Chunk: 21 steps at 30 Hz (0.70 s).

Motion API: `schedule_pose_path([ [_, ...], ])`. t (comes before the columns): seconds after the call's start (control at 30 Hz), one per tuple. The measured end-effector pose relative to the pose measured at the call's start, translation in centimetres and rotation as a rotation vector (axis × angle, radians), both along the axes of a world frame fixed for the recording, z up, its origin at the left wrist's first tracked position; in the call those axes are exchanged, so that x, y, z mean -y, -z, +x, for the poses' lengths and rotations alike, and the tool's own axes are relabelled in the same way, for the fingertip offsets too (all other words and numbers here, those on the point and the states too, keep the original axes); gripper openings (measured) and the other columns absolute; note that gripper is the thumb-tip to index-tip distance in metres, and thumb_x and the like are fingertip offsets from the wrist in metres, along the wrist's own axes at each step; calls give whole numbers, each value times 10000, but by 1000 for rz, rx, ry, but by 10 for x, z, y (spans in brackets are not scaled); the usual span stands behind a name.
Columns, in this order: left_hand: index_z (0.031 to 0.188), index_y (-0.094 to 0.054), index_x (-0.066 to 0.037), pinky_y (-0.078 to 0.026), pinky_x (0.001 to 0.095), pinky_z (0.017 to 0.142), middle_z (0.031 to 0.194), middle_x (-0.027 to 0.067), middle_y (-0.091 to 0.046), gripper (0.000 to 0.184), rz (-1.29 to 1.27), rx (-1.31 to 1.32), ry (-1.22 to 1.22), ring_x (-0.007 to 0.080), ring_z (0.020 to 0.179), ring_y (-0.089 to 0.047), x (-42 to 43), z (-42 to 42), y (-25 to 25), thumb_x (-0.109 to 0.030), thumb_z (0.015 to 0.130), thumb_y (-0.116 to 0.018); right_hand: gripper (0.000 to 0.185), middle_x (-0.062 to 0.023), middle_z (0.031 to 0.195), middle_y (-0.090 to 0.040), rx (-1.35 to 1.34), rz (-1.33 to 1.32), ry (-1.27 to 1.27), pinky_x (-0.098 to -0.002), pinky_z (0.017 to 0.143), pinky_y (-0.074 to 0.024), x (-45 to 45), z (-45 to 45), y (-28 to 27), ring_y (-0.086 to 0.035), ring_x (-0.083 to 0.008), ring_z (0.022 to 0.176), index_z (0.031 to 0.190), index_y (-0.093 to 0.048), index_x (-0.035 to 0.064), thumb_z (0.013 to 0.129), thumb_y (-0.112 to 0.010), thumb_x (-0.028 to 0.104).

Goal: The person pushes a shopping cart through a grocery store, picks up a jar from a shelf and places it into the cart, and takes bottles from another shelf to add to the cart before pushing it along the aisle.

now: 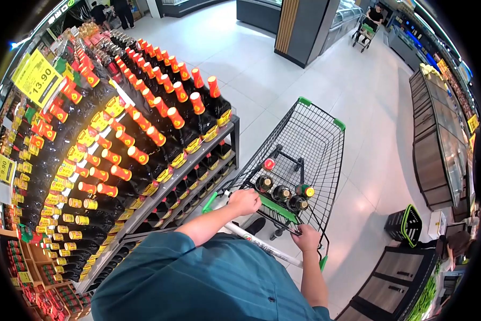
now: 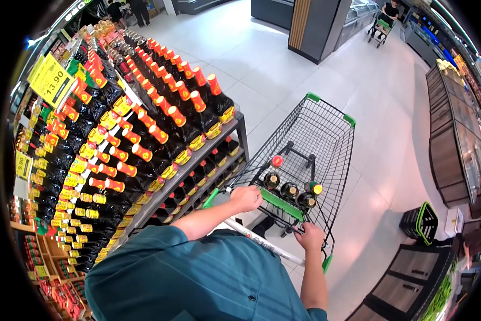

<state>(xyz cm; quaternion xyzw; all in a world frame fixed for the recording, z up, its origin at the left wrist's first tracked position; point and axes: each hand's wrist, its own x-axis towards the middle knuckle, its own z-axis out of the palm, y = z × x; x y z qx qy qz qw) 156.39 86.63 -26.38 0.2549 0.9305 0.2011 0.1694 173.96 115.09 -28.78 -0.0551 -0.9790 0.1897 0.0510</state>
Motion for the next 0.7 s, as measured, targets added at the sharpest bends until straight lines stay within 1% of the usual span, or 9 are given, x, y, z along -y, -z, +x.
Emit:
schedule_pose_path([
  [0.13,855,-735,-103,-563,479,770,957,126,-700,352,8,-17,-46,359,850,-697,-21,-25,1,-346,933,-493,303,-63,744,-689,6,-22,-29,-413,612,-528,-25,-33,-1,-675,-284,692,788,-689,113,739,-833,375],
  [0.27,842,-722,-94,-562,486,766,932,124,-700,326,46,-30,-87,364,845,-694,-38,-46,7,-329,919,-510,283,-69,726,-681,27,-44,-84,-421,614,-527,-47,-60,1,-668,-300,684,786,-692,105,752,-826,352],
  [0.4,839,-711,-78,-558,487,777,915,131,-696,308,83,-39,-151,364,857,-691,-49,-67,7,-321,903,-533,234,-83,788,-701,111,-35,-117,-432,661,-540,-58,-90,-5,-676,-313,733,825,-724,108,777,-805,322],
  [0.47,836,-705,-71,-556,488,779,907,134,-694,300,107,-52,-172,366,862,-690,-53,-75,10,-319,894,-547,236,-97,860,-720,211,-28,-122,-440,710,-548,-62,-100,-7,-686,-325,798,903,-752,114,797,-781,323],
  [0.5,859,-718,-70,-552,479,797,905,137,-689,300,95,-19,-188,361,885,-682,-56,-75,8,-325,885,-562,254,-104,883,-725,265,-29,-126,-445,731,-549,-64,-100,-7,-688,-331,825,935,-756,113,801,-775,329],
  [0.6,935,-746,-82,-546,481,825,907,132,-689,300,106,-101,-168,355,920,-671,-58,-85,1,-316,886,-566,329,-133,959,-733,386,-28,-173,-457,798,-550,-71,-117,-7,-690,-350,905,1034,-757,108,810,-763,349],
  [0.67,1053,-733,-84,-540,424,794,914,110,-684,271,437,-52,-397,287,893,-670,-61,-95,4,-271,893,-619,397,-159,1016,-733,459,-25,-221,-465,849,-546,-74,-126,-8,-685,-369,958,1106,-743,101,811,-764,365],
  [0.7,1112,-726,-85,-537,396,778,917,99,-681,282,604,-26,-505,253,880,-669,-63,-99,4,-249,897,-645,530,-197,1104,-722,600,-56,-238,-461,927,-533,-74,-136,-16,-671,-394,1053,1217,-697,78,801,-779,396],
])
